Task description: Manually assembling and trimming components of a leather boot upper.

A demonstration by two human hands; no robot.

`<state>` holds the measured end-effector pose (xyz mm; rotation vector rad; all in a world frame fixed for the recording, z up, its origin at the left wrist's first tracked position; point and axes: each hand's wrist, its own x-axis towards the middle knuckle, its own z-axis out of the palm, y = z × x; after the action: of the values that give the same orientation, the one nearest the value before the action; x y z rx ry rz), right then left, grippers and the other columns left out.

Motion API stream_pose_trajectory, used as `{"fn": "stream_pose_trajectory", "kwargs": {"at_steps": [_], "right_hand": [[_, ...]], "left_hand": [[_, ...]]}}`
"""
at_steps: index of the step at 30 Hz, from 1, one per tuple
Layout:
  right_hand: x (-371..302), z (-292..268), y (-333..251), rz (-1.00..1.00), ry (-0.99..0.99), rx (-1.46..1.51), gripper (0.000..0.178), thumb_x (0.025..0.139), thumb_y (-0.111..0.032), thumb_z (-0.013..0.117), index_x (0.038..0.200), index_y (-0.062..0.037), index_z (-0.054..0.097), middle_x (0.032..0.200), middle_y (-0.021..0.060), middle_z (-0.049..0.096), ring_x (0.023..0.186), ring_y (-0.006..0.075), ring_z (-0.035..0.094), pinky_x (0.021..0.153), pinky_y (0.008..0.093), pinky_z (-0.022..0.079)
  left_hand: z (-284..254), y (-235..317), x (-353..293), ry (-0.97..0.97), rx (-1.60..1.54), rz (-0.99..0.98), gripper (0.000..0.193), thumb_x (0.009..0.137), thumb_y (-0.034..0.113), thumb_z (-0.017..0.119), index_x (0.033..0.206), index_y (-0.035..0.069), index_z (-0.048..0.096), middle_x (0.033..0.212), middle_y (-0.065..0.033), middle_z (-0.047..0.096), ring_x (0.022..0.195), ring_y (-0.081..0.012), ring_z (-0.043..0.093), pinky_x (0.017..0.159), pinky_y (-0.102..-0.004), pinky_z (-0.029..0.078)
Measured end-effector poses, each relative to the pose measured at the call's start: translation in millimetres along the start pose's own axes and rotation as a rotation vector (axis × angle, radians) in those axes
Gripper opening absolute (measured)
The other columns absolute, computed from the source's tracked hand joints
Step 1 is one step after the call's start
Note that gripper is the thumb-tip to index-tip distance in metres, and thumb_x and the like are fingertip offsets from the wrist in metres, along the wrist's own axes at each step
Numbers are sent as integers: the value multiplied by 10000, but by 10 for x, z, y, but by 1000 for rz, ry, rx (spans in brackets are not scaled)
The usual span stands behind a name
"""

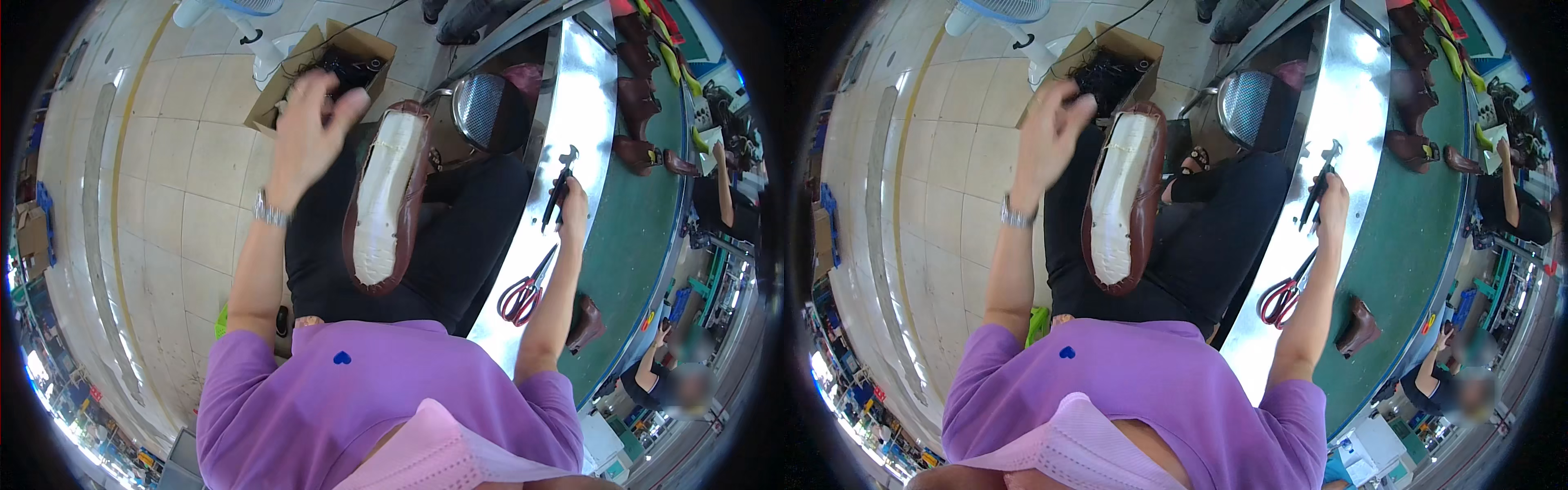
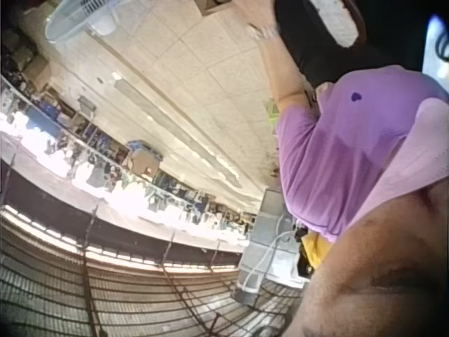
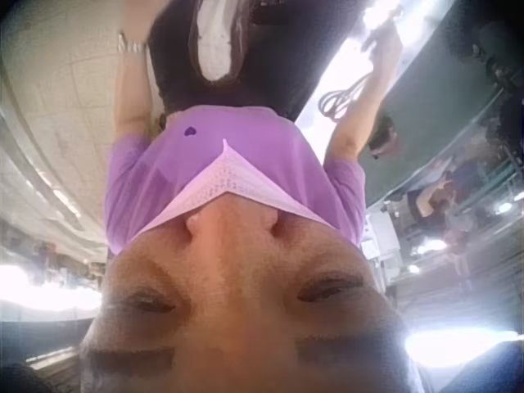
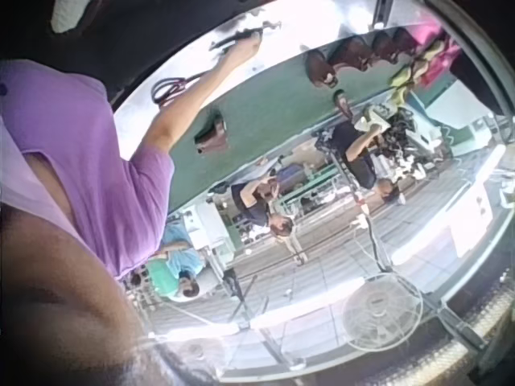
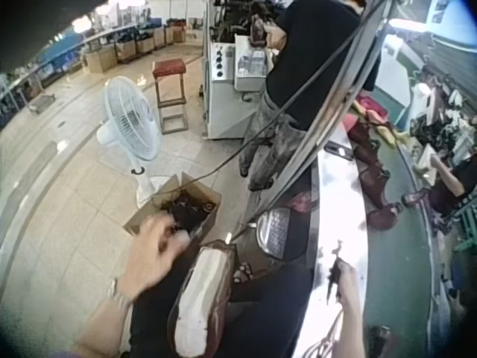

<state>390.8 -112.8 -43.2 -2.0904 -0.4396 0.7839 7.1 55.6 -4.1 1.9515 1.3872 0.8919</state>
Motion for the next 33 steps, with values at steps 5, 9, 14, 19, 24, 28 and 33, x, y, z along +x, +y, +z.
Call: {"fn": "stream_pose_trajectory", "kwargs": {"at_steps": [5,9,14,19,24,28,33], "right_hand": [[-1098,190,-1139,-259,-604,-184,525,874,-92,565,1355,-39,360,888,84,627,805,163,610,759,271,461],[-1442,676,-1687,-589,-1103,-624,619,851,-18,536,1410,-102,283,968,142,612,872,196,617,817,301,461],[-1796,1115,-2050,-733,-1086,-1327,626,832,-46,547,1393,-178,303,886,215,598,800,376,594,737,434,464],[-1714,861,-1546,-814,-998,-950,612,809,-33,582,1360,-174,354,890,208,615,792,400,587,669,449,473],[-1791,823,-1783,-721,-992,-1028,632,802,-66,605,1365,-188,345,749,188,605,623,334,600,558,422,469],[-1703,866,-2199,-1057,-968,-878,580,827,-106,605,1355,-187,380,895,183,628,748,386,603,665,437,477],[-1433,1277,-2206,-1171,-822,-1396,563,856,-180,576,1366,-293,367,791,144,618,664,309,614,562,380,478]], "left_hand": [[-225,359,-817,-324,94,-31,358,864,350,575,751,11,544,563,-129,524,533,-334,539,490,-390,412],[-128,361,-890,-180,-25,-10,277,922,210,477,741,13,549,584,-148,557,538,-308,567,495,-391,428],[-85,373,-926,-253,147,47,248,913,222,484,809,15,571,559,-163,552,555,-331,579,517,-407,467],[-95,198,-899,-578,-1228,-845,563,909,346,530,1385,116,336,1238,-148,513,1057,-177,549,848,-327,458],[326,183,-703,-599,-1696,-825,704,900,364,549,1454,164,163,1397,-61,341,1219,-152,378,1008,-281,316],[69,261,-647,-633,-1379,-789,685,904,346,544,1450,155,176,1383,-68,361,1220,-154,387,1001,-283,328],[122,228,-561,-656,-1331,-735,678,908,344,536,1449,152,174,1346,-73,395,1170,-147,430,965,-284,371]]}}
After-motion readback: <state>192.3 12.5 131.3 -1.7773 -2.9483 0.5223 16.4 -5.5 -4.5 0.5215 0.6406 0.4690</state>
